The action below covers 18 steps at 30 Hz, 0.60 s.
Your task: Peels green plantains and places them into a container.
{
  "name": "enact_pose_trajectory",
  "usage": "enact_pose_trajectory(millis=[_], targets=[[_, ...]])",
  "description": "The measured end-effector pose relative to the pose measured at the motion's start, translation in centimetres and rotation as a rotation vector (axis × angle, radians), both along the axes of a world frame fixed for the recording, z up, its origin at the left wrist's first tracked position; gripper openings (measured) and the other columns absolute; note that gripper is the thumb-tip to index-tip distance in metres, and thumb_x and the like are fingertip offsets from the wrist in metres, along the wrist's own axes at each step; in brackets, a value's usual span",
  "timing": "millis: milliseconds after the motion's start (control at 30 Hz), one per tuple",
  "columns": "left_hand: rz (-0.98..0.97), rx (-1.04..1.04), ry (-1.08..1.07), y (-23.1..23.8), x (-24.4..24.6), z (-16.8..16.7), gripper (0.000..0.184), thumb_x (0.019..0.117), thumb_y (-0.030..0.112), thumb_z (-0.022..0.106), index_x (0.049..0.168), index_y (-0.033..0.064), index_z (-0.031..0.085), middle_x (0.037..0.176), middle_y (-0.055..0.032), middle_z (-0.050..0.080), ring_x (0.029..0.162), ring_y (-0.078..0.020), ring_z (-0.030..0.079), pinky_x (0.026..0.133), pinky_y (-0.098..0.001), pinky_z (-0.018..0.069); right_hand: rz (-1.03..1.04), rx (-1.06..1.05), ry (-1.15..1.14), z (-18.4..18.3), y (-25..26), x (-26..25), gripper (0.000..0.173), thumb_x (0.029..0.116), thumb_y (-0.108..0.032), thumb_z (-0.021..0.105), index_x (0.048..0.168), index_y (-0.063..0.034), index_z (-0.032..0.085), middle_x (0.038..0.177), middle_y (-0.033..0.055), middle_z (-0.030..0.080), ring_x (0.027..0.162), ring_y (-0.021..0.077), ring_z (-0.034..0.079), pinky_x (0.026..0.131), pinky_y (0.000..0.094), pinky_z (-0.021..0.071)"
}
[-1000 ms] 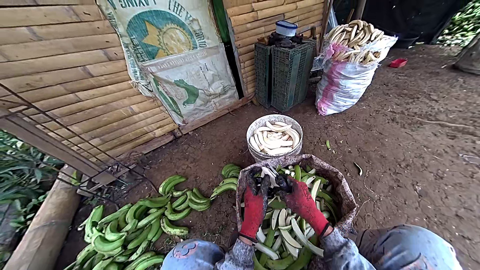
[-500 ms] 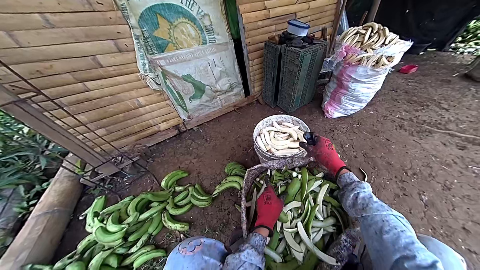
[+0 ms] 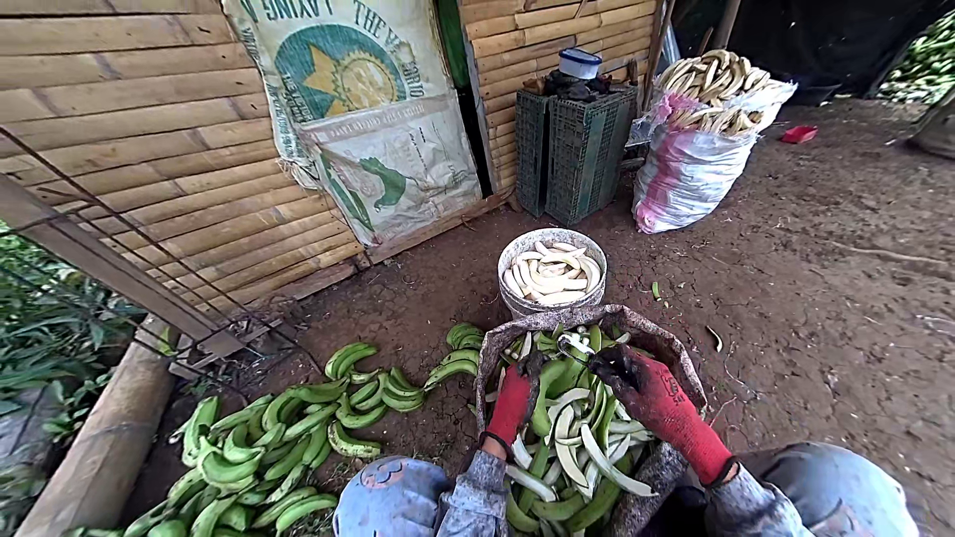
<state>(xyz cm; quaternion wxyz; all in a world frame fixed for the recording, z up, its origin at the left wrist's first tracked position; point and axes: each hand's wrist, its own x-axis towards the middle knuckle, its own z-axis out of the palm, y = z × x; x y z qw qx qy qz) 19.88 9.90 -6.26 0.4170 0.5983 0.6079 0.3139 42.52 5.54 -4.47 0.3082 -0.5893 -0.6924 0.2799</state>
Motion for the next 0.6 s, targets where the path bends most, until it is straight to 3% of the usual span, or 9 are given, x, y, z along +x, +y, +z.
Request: enact_pose_trajectory(millis=[100, 167, 267, 367, 400, 467, 500, 567, 600], targets=[[0.108, 0.02, -0.434, -0.6, 0.2, 0.6, 0.039, 0.1119, 0.021, 0.034, 0.127, -0.0022, 0.062, 0.114, -0.0119, 0.068, 0.101, -0.0105, 0.065, 0.092, -0.0293, 0.0533, 0.092, 0.091, 0.125, -1.6, -1.5, -1.2, 0.032, 0.0985, -0.036, 0.063, 0.121, -0.015, 0.071, 0.105, 0.0013, 0.074, 0.095, 0.0115, 0.07, 0.088, 0.036, 0.0571], [0.16, -0.035, -0.692, -0.5, 0.1, 0.3, 0.04, 0.1125, 0.024, 0.032, 0.125, -0.0013, 0.06, 0.1, -0.0111, 0.069, 0.085, -0.014, 0.067, 0.078, -0.0313, 0.0583, 0.179, 0.127, 0.129, -2.5, -2.5, -2.1, 0.031, 0.0971, -0.034, 0.066, 0.121, -0.0161, 0.072, 0.108, 0.0018, 0.074, 0.099, 0.013, 0.07, 0.092, 0.0372, 0.0571], [0.181, -0.08, -0.74, -0.8, 0.1, 0.5, 0.04, 0.1125, 0.026, 0.031, 0.118, -0.0008, 0.059, 0.085, -0.0095, 0.066, 0.068, -0.0145, 0.063, 0.063, -0.0297, 0.0567, 0.254, 0.131, 0.004, -2.7, -3.1, -2.8, 0.032, 0.0949, -0.029, 0.067, 0.125, -0.0184, 0.071, 0.111, 0.0071, 0.072, 0.101, 0.0214, 0.07, 0.09, 0.0439, 0.0569], [0.087, -0.043, -0.562, -2.5, 0.9, 2.2, 0.04, 0.1128, 0.024, 0.032, 0.127, -0.0004, 0.059, 0.101, -0.0071, 0.067, 0.085, -0.0088, 0.065, 0.08, -0.0264, 0.056, 0.179, 0.3, -0.173, -3.1, -2.3, -2.9, 0.038, 0.0862, -0.021, 0.072, 0.124, -0.0148, 0.072, 0.107, 0.0177, 0.072, 0.097, 0.0374, 0.071, 0.081, 0.0553, 0.0568], [0.059, -0.056, -0.586, -2.6, 1.0, 1.9, 0.041, 0.113, 0.025, 0.03, 0.128, -0.0001, 0.058, 0.101, -0.0072, 0.067, 0.084, -0.0095, 0.066, 0.079, -0.027, 0.0565, 0.112, 0.34, -0.196, -3.2, -1.7, -2.9, 0.041, 0.0835, -0.018, 0.072, 0.124, -0.0114, 0.072, 0.108, 0.022, 0.071, 0.099, 0.0424, 0.07, 0.082, 0.0586, 0.0556], [0.105, -0.075, -0.681, -2.5, 1.8, 0.7, 0.044, 0.1133, 0.029, 0.026, 0.119, 0.0003, 0.058, 0.084, -0.0079, 0.065, 0.066, -0.0133, 0.063, 0.061, -0.0292, 0.0566, -0.067, 0.284, -0.235, -2.6, 0.2, -2.2, 0.044, 0.0868, -0.013, 0.07, 0.13, -0.0044, 0.068, 0.118, 0.0285, 0.068, 0.108, 0.048, 0.067, 0.089, 0.0613, 0.053], [0.141, -0.059, -0.671, -2.6, 2.0, 0.5, 0.046, 0.1133, 0.031, 0.026, 0.122, -0.0003, 0.059, 0.087, -0.0097, 0.066, 0.069, -0.0141, 0.064, 0.063, -0.0301, 0.0572, -0.159, 0.201, -0.255, -1.9, 1.3, -1.6, 0.046, 0.0906, -0.014, 0.066, 0.134, -0.0014, 0.064, 0.124, 0.0302, 0.065, 0.112, 0.0484, 0.065, 0.091, 0.0609, 0.0517], [0.089, -0.035, -0.656, -3.3, 1.3, 0.6, 0.048, 0.1127, 0.031, 0.031, 0.142, -0.0005, 0.051, 0.122, -0.0149, 0.065, 0.104, -0.0151, 0.065, 0.093, -0.0329, 0.0544, -0.277, 0.065, -0.215, -0.8, 3.1, -0.1, 0.05, 0.0953, -0.015, 0.061, 0.143, -0.0012, 0.056, 0.132, 0.028, 0.062, 0.119, 0.0447, 0.063, 0.098, 0.0593, 0.0497], [0.071, -0.041, -0.698, -3.1, 1.1, 0.6, 0.046, 0.1119, 0.031, 0.034, 0.141, 0.0008, 0.052, 0.119, -0.0129, 0.066, 0.101, -0.0138, 0.066, 0.09, -0.0312, 0.0556, -0.274, 0.091, -0.142, -0.6, 3.3, 0.5, 0.048, 0.095, -0.016, 0.06, 0.141, -0.002, 0.058, 0.129, 0.0254, 0.064, 0.116, 0.041, 0.065, 0.099, 0.0569, 0.0506]])
